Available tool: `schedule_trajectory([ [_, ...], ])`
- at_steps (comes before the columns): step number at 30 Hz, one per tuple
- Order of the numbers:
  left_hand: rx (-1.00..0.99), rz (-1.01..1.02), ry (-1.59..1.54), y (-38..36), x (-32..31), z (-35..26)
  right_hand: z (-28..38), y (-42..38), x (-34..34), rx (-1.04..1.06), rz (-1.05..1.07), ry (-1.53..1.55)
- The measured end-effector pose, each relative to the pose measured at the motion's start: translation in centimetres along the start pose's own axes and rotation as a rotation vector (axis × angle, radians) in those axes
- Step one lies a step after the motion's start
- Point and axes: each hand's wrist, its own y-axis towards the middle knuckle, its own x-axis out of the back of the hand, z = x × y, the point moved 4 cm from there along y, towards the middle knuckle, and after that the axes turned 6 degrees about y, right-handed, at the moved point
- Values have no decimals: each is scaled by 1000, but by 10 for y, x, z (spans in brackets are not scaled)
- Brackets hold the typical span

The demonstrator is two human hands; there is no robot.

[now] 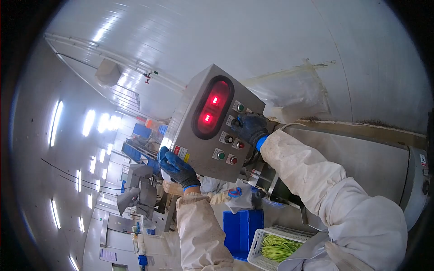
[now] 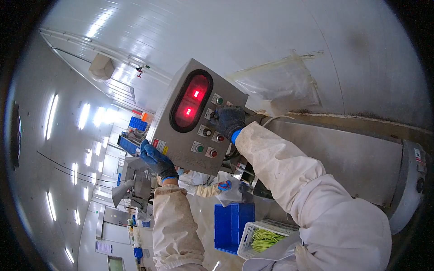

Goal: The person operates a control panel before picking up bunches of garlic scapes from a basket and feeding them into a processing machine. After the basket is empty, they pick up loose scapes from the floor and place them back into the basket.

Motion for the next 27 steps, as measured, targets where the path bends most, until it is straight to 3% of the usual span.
schedule_trajectory([
  [4, 9, 27, -28, 1, -2, 3, 0, -1, 0, 4, 54, -8],
  [6, -51, -57, 27, 0, -1, -1, -1, 0, -1, 13, -17, 24],
  [9, 15, 18, 1, -2, 0, -3, -2, 0, -2, 22, -30, 40],
  [27, 18, -16, -25, -3, 0, -7, 2, -1, 2, 49, -72, 39],
])
